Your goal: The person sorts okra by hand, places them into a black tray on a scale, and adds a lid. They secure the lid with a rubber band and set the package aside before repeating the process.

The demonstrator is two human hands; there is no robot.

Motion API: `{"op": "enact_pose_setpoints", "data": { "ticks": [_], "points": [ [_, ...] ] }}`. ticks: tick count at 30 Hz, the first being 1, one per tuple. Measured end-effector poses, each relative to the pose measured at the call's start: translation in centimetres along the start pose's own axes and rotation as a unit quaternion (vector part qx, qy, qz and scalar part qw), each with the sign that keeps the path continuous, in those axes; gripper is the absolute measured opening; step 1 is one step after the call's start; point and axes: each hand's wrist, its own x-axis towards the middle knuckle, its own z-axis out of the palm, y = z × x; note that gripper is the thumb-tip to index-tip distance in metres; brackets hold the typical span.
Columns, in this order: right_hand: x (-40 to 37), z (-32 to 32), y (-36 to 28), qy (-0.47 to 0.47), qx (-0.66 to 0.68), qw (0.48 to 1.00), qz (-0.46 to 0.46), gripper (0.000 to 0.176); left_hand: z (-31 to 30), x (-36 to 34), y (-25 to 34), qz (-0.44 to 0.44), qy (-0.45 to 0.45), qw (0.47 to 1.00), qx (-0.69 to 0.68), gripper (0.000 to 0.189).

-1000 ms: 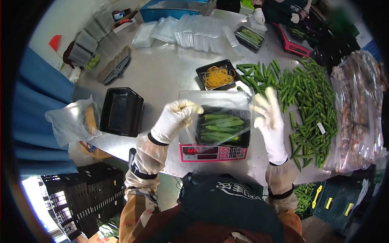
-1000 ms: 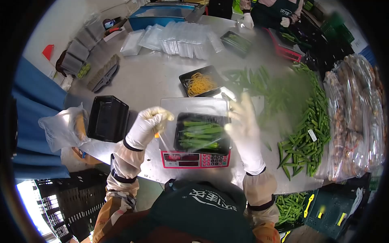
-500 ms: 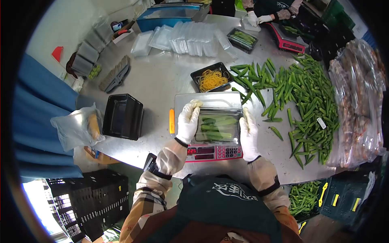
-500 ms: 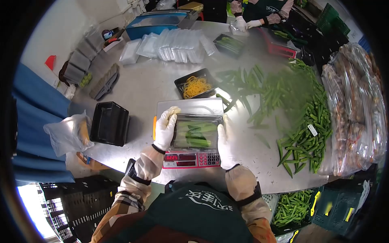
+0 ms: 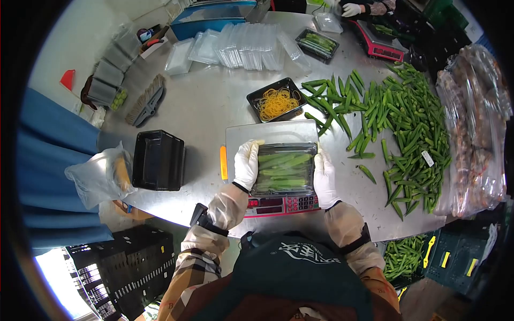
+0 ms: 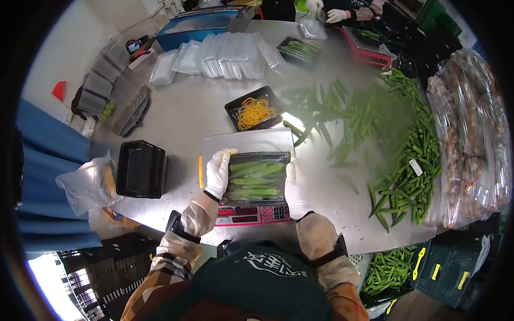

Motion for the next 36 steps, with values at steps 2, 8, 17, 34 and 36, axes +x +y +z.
{"op": "enact_pose_setpoints", "data": {
  "ticks": [2,8,17,34,36],
  "points": [
    [0.5,-0.5,-0.2,-0.023,-0.028,0.999,0.018,0.038,-0.7,0.4,1.0,-0.024,-0.034,0.999,0.024,0.023],
    [-4.6,-4.1,2.1,-0.018,0.121,0.991,0.052,0.040,-4.9,-4.5,1.6,-0.034,0.046,0.998,-0.041,0.034],
    [-5.9,-4.7,3.2,-0.105,0.537,0.759,0.353,0.027,-5.5,-12.2,1.5,-0.332,-0.026,0.828,-0.450,0.020],
    [7.8,-2.2,-0.9,-0.180,0.153,0.941,0.242,0.022,-5.7,-1.3,0.4,-0.329,-0.068,0.908,-0.250,0.025],
    [8.5,-1.8,1.7,-0.224,0.249,0.885,0.324,0.019,-5.7,-1.1,-0.3,-0.350,-0.074,0.868,-0.346,0.024]
  ]
}}
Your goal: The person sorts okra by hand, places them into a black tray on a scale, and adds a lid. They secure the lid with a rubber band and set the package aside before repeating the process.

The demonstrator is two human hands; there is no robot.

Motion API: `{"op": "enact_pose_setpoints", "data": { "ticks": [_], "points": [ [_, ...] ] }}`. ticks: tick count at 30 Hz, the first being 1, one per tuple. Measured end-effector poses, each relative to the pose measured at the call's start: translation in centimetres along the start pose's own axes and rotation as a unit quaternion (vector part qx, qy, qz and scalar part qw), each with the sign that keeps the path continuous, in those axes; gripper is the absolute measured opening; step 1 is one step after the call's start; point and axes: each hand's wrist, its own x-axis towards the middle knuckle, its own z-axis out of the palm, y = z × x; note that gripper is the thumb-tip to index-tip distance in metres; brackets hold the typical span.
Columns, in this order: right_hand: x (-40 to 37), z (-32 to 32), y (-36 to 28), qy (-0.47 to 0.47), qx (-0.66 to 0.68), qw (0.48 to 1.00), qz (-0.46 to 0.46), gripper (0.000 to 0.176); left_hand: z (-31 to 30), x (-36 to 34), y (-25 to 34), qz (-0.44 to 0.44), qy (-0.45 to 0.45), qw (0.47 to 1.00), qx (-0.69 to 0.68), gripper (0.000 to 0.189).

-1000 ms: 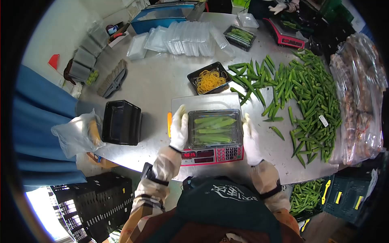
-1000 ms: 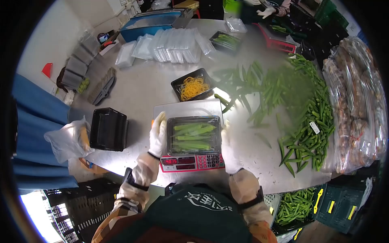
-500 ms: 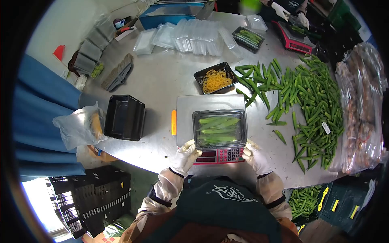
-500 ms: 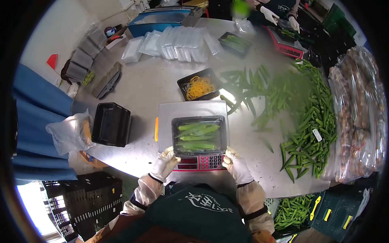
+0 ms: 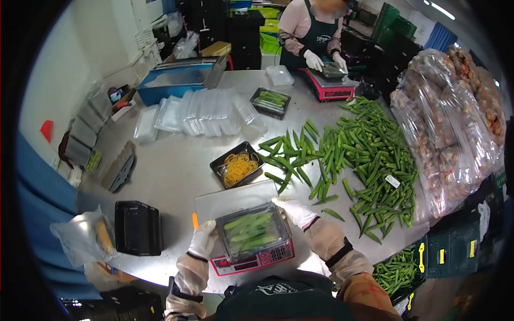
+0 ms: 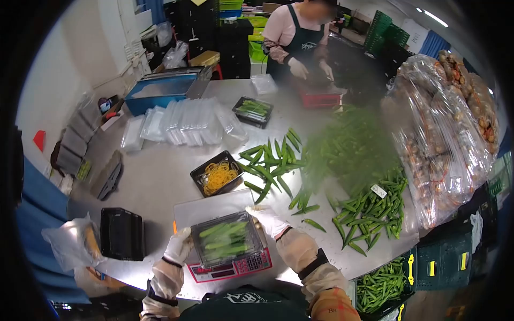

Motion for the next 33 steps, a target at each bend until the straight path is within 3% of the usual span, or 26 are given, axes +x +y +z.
{"op": "enact_pose_setpoints", "data": {
  "ticks": [1,5,8,9,10,13,14,15,17,19,20,21,22,25,26,29,30,33],
  "points": [
    [-1.3,0.6,-0.9,-0.021,0.080,0.996,0.034,0.019,0.2,-0.2,0.3,-0.014,-0.023,0.998,-0.061,0.024],
    [-2.6,1.4,-2.7,-0.043,0.112,0.993,-0.017,0.017,3.0,-3.2,4.0,-0.066,-0.117,0.976,-0.174,0.026],
    [-3.6,2.0,-5.4,-0.059,0.070,0.993,-0.068,0.016,2.9,-4.3,4.5,-0.022,-0.160,0.980,-0.119,0.035],
    [-3.2,2.0,-6.2,-0.087,0.077,0.992,-0.043,0.016,2.6,-4.9,4.6,-0.010,-0.167,0.981,-0.096,0.037],
    [-2.9,2.4,-7.2,-0.125,0.057,0.990,-0.023,0.016,0.9,-4.3,3.8,-0.051,-0.176,0.977,-0.109,0.053],
    [-2.2,5.5,-9.9,-0.178,-0.036,0.983,-0.028,0.018,3.7,-5.9,6.4,0.045,-0.270,0.937,0.219,0.069],
    [-1.4,6.8,-10.2,-0.176,-0.078,0.981,-0.035,0.018,4.2,-5.9,7.0,-0.013,-0.289,0.908,0.304,0.080],
    [-0.4,7.7,-10.5,-0.173,-0.118,0.977,-0.042,0.019,5.2,-6.3,7.3,-0.068,-0.248,0.925,0.281,0.082],
    [1.8,8.8,-12.2,-0.199,-0.147,0.966,-0.079,0.020,4.6,-5.5,7.3,-0.082,-0.204,0.942,0.254,0.079],
    [6.2,8.6,-12.9,-0.140,-0.233,0.949,-0.158,0.019,1.9,-4.1,6.3,-0.078,-0.155,0.981,0.090,0.070],
    [9.5,8.2,-11.9,-0.053,-0.280,0.935,-0.213,0.018,-0.9,-3.5,5.7,-0.115,-0.105,0.987,0.035,0.064],
    [12.1,7.9,-11.2,0.035,-0.324,0.908,-0.265,0.018,-3.5,-2.3,4.9,-0.078,-0.163,0.983,-0.040,0.060],
    [13.1,8.1,-11.8,0.090,-0.439,0.863,-0.233,0.013,-1.9,-2.4,6.2,-0.048,-0.141,0.985,-0.085,0.060],
    [17.4,8.4,-7.9,0.147,-0.496,0.782,-0.347,0.012,-0.3,-1.0,7.6,0.038,-0.063,0.984,-0.164,0.058],
    [18.9,8.3,-6.8,0.157,-0.571,0.690,-0.416,0.012,0.1,-0.3,7.9,0.053,-0.048,0.981,-0.179,0.057],
    [22.0,7.8,-5.4,0.118,-0.681,0.677,-0.254,0.017,-1.4,1.8,7.1,0.091,-0.023,0.967,-0.237,0.047],
    [22.7,7.6,-4.8,0.140,-0.667,0.687,-0.251,0.010,-2.2,2.5,6.7,0.090,-0.017,0.967,-0.239,0.047],
    [18.8,7.8,-8.5,0.157,-0.594,0.702,-0.360,0.007,-2.8,3.2,6.2,0.075,-0.019,0.967,-0.241,0.046]
  ]
}}
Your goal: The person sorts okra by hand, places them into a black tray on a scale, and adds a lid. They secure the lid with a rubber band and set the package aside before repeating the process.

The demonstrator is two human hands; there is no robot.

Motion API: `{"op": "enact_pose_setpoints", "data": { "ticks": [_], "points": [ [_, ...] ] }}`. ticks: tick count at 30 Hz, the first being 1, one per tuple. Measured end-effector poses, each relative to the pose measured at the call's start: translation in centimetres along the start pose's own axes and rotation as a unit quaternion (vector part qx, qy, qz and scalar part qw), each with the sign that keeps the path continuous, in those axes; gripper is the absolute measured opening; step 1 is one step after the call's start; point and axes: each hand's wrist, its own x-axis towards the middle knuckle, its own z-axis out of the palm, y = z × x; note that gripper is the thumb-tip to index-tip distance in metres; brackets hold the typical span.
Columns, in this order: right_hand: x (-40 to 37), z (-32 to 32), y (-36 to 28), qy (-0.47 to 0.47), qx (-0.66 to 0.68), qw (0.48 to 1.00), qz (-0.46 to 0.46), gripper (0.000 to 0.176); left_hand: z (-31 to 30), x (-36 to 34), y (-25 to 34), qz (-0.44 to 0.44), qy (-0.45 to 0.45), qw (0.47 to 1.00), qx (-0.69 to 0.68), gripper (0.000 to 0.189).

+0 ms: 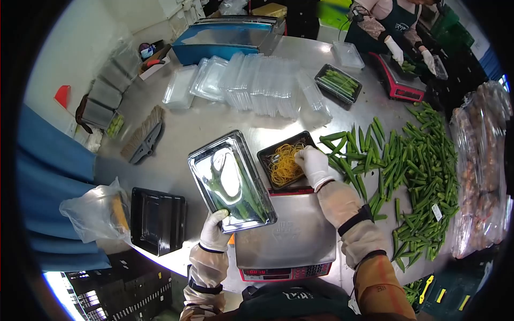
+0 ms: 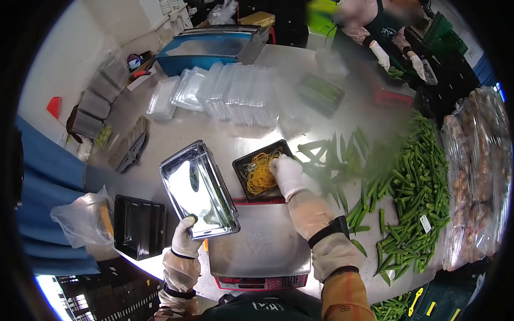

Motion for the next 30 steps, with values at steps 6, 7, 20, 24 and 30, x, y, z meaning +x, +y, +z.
{"op": "enact_pose_setpoints", "data": {
  "ticks": [6,7,20,24,30],
  "points": [
    [-1.0,-6.6,-4.4,0.005,0.134,0.988,0.070,0.009,5.7,0.6,-1.5,-0.004,-0.035,0.999,-0.019,0.043],
    [-1.9,-7.4,-5.7,0.017,0.199,0.980,0.027,0.009,5.3,0.9,-1.9,-0.027,-0.060,0.998,-0.017,0.049],
    [-10.0,-17.3,-4.8,-0.296,0.852,0.392,0.182,0.025,4.6,-3.3,-2.4,-0.244,-0.204,0.946,0.067,0.073],
    [-11.4,-21.7,-2.6,-0.278,0.852,0.438,0.066,0.040,11.1,-5.1,-1.2,-0.251,-0.348,0.849,0.308,0.090],
    [-16.3,-29.9,-3.1,-0.406,0.556,0.718,-0.103,0.057,15.8,-7.9,-2.3,-0.286,-0.312,0.824,0.376,0.092]
  ]
}}
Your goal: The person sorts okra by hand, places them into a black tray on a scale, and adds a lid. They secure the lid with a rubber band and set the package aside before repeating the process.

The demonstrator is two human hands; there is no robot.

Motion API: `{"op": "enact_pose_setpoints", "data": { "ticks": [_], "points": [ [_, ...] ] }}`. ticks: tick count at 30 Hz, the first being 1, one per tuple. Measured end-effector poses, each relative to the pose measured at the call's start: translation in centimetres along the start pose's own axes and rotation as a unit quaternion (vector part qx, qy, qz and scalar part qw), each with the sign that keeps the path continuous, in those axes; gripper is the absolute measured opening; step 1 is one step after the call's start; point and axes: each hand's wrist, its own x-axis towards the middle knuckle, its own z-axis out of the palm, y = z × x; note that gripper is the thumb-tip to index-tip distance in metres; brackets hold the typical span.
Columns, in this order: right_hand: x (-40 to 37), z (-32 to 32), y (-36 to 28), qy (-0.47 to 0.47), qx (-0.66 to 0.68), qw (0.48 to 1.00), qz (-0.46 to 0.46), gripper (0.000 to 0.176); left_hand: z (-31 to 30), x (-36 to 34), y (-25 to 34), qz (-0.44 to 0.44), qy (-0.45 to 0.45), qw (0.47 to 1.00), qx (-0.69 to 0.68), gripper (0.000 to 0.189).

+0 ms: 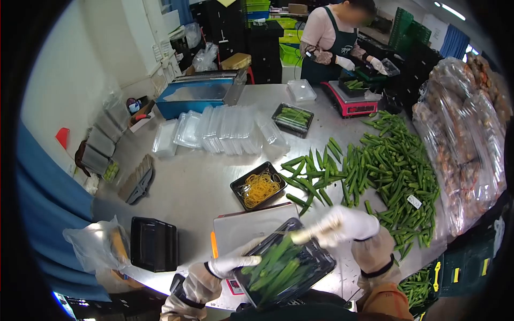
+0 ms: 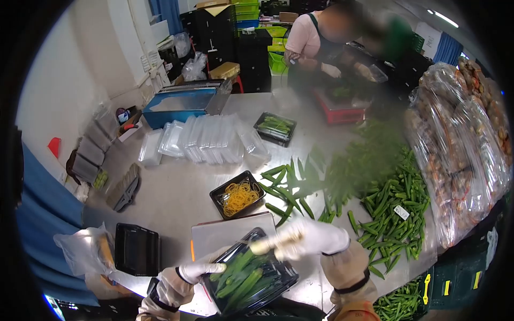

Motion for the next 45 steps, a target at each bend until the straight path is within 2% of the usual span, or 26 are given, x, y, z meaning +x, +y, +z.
{"op": "enact_pose_setpoints", "data": {
  "ticks": [2,4,6,8,10,11,13,14,15,16,18,20,22,24,25,28,30,31,32,34,36,38,40,42,44,45],
  "points": [
    [-2.7,1.1,-1.0,-0.032,-0.105,0.993,0.042,0.056,-0.9,-1.0,-2.1,0.003,0.009,1.000,-0.018,0.089],
    [-4.9,3.0,-1.7,-0.048,-0.156,0.983,0.088,0.052,-0.2,-2.3,-2.7,-0.011,0.090,0.993,-0.069,0.081],
    [-6.1,5.4,-0.6,-0.059,-0.141,0.985,0.085,0.047,0.4,-2.9,-3.6,-0.012,0.159,0.982,-0.103,0.078],
    [-4.6,7.7,-0.4,-0.071,-0.139,0.988,-0.003,0.051,0.0,-2.2,-4.7,0.013,0.207,0.971,-0.117,0.067],
    [-3.3,8.9,2.3,-0.009,-0.164,0.985,-0.047,0.047,0.4,-0.8,-4.3,0.019,0.221,0.960,-0.172,0.060],
    [-3.1,8.6,1.9,0.091,-0.212,0.972,-0.051,0.042,0.4,-0.2,-4.0,0.020,0.244,0.954,-0.170,0.051],
    [-3.5,5.7,2.9,0.280,-0.341,0.891,-0.110,0.030,-0.2,1.2,-2.8,0.074,0.235,0.956,-0.160,0.043],
    [-3.5,4.6,4.3,0.378,-0.186,0.901,-0.105,0.040,-0.9,1.8,-2.1,0.099,0.233,0.959,-0.131,0.041],
    [-3.6,3.0,6.2,0.415,0.032,0.906,-0.070,0.059,-1.0,2.6,-1.0,0.126,0.255,0.953,-0.103,0.040],
    [-2.7,1.7,7.6,0.443,0.037,0.892,-0.083,0.078,-0.8,3.8,0.2,0.153,0.275,0.946,-0.075,0.039],
    [-0.4,0.9,9.4,0.392,0.140,0.901,-0.121,0.075,-0.4,6.7,2.3,0.180,0.273,0.945,-0.033,0.039],
    [1.4,-0.5,11.1,0.388,0.192,0.901,-0.036,0.065,-2.5,10.6,1.6,0.151,0.303,0.936,0.098,0.038],
    [3.3,-2.2,12.2,0.400,0.210,0.891,0.039,0.057,-3.9,12.4,1.3,0.183,0.256,0.945,0.084,0.045],
    [3.1,-6.4,15.4,0.428,0.357,0.828,0.066,0.036,-6.6,12.9,1.0,0.225,0.267,0.930,0.115,0.054],
    [3.1,-8.1,15.7,0.448,0.364,0.814,0.060,0.036,-6.5,11.7,2.4,0.178,0.280,0.942,0.048,0.058],
    [4.0,-14.9,18.7,0.524,0.349,0.777,0.013,0.040,-11.1,10.4,2.5,0.196,0.372,0.903,0.084,0.053],
    [6.0,-17.1,16.6,0.514,0.367,0.770,-0.095,0.042,-13.0,8.8,2.3,0.260,0.455,0.838,0.151,0.047],
    [6.2,-19.2,18.4,0.502,0.318,0.795,-0.121,0.051,-13.9,7.6,2.1,0.290,0.494,0.801,0.172,0.045],
    [6.8,-21.3,20.6,0.550,0.335,0.762,-0.069,0.062,-14.9,6.3,1.7,0.318,0.530,0.762,0.193,0.044],
    [7.2,-22.3,23.3,0.497,0.329,0.803,-0.031,0.077,-17.6,2.1,-0.1,0.310,0.629,0.623,0.347,0.041],
    [7.3,-20.0,23.1,0.455,0.302,0.837,-0.020,0.056,-18.3,-3.2,-1.6,0.250,0.701,0.457,0.487,0.042],
    [6.7,-17.6,22.8,0.452,0.285,0.845,-0.005,0.047,-18.0,-8.3,-3.7,0.137,0.745,0.386,0.527,0.038],
    [5.3,-14.5,22.1,0.483,0.227,0.846,-0.001,0.044,-17.4,-12.9,-7.0,0.033,0.738,0.451,0.501,0.033],
    [3.2,-12.0,22.1,0.536,0.213,0.817,-0.017,0.036,-17.2,-15.5,-10.2,0.059,0.743,0.465,0.478,0.031],
    [0.7,-9.4,21.9,0.597,0.177,0.783,0.001,0.034,-19.1,-18.8,-13.4,-0.002,0.765,0.457,0.454,0.030],
    [-0.9,-8.2,22.1,0.614,0.162,0.772,0.013,0.035,-19.4,-19.4,-13.1,0.006,0.762,0.500,0.412,0.031]
  ]
}}
